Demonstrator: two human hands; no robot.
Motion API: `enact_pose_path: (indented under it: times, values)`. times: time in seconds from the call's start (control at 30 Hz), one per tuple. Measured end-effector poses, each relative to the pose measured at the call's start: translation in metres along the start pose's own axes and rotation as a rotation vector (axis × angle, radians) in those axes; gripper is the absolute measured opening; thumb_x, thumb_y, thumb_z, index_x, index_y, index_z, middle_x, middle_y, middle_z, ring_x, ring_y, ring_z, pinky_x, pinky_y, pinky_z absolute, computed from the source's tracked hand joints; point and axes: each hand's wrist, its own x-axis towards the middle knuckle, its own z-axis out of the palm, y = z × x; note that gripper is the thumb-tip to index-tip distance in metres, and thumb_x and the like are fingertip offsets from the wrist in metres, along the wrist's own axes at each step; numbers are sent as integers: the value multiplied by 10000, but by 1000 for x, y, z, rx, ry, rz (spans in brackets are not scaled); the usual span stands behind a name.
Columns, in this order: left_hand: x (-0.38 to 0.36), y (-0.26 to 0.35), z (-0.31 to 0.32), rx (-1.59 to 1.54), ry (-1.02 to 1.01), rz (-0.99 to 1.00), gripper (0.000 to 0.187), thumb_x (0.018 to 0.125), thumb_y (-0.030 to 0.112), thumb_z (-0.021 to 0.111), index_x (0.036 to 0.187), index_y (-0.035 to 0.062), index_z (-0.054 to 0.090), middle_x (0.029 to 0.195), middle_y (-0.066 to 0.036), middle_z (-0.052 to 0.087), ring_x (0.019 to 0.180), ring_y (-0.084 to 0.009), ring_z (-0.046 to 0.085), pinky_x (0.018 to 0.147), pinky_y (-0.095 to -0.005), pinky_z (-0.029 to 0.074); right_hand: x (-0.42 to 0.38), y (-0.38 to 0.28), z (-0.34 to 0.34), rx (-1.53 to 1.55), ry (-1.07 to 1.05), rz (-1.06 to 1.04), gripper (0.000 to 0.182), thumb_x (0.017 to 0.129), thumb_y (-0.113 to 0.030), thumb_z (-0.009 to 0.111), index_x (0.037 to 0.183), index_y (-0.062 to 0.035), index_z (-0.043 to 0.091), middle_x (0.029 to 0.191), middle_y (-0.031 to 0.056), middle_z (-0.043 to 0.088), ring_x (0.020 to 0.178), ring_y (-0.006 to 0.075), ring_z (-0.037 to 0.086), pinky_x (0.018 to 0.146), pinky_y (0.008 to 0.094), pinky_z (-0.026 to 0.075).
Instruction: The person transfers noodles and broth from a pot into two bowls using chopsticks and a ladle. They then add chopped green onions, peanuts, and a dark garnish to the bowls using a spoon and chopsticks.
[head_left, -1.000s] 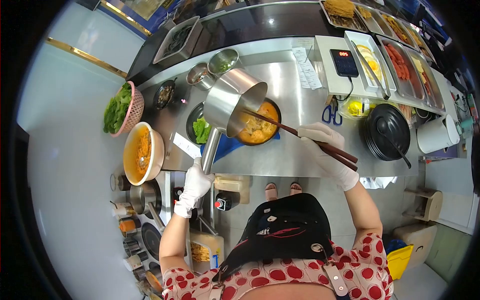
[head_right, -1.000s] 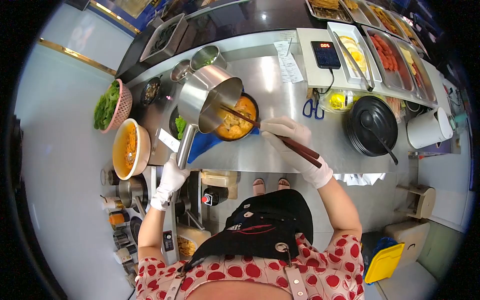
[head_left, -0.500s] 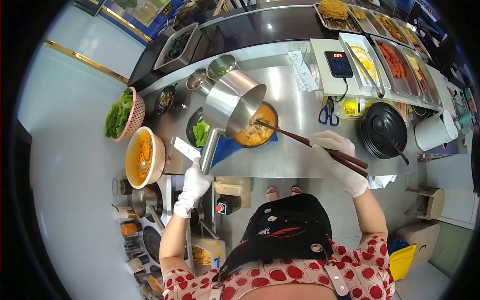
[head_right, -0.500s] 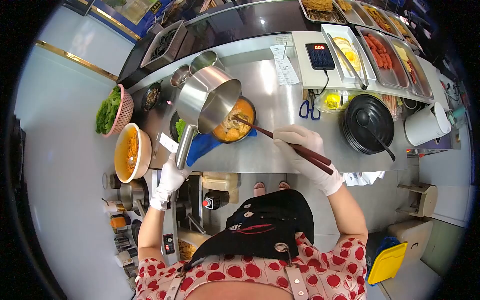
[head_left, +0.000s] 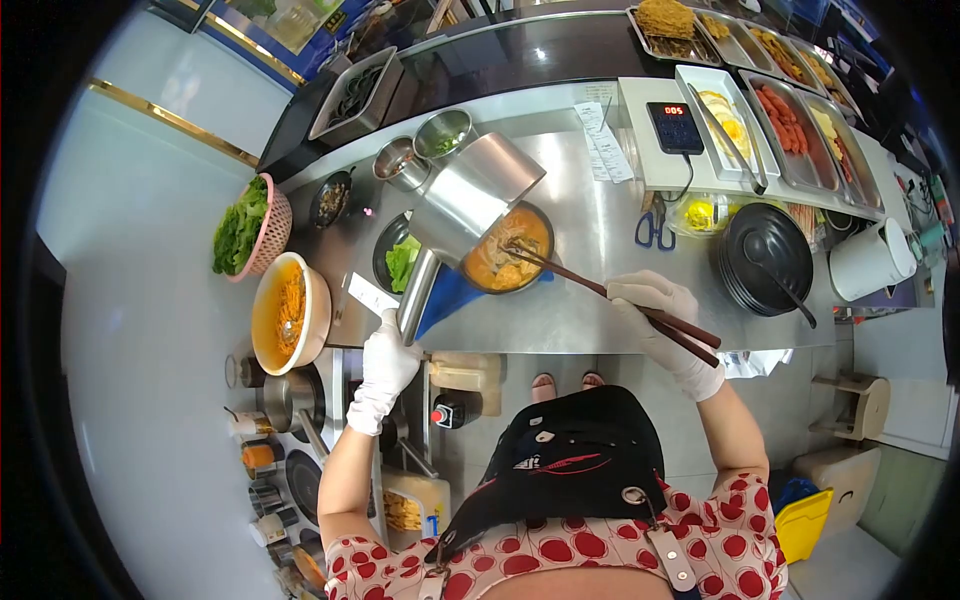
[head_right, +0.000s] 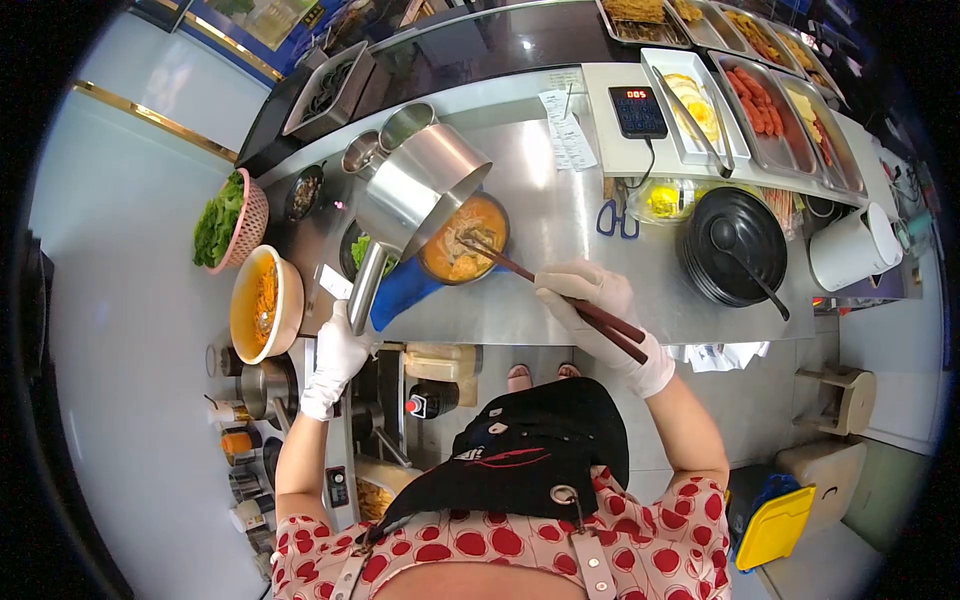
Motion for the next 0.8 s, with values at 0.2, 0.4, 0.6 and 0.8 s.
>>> enact_pose_path:
  times: [0.2, 0.4, 0.6, 0.8]
  values:
    - [-1, -4, 4, -32, 43, 8, 372, 693, 40, 632, 1029, -10, 480, 723, -283, 620, 733, -454, 625, 662, -493, 512, 13, 4, 14, 3, -134, 56, 101, 820, -26, 668, 917, -33, 641, 890, 102, 653, 778, 251, 632, 688, 303, 506]
    - [-6, -2, -3, -29, 24, -57, 399, 685, 50, 649, 1039, -34, 484, 741, -281, 629, 736, -449, 631, 672, -483, 519, 16, 27, 50, 165, -19, 56, 95, 831, -26, 668, 918, -16, 631, 904, 93, 653, 791, 211, 626, 713, 293, 504]
    - [-8, -11, 4, -78, 49, -37, 416, 687, 59, 653, 1053, -42, 483, 747, -287, 629, 743, -447, 631, 683, -481, 519, 29, 29, 67, 286, 32, 133, 74, 834, -23, 666, 898, 4, 639, 896, 92, 656, 795, 203, 624, 717, 278, 495]
    - [-5, -14, 11, -119, 58, -34, 376, 696, 56, 644, 1023, -36, 481, 743, -289, 627, 744, -451, 628, 687, -483, 516, 39, 7, 39, 181, -8, 72, 60, 839, -13, 655, 889, 17, 643, 862, 106, 656, 787, 207, 626, 720, 287, 492]
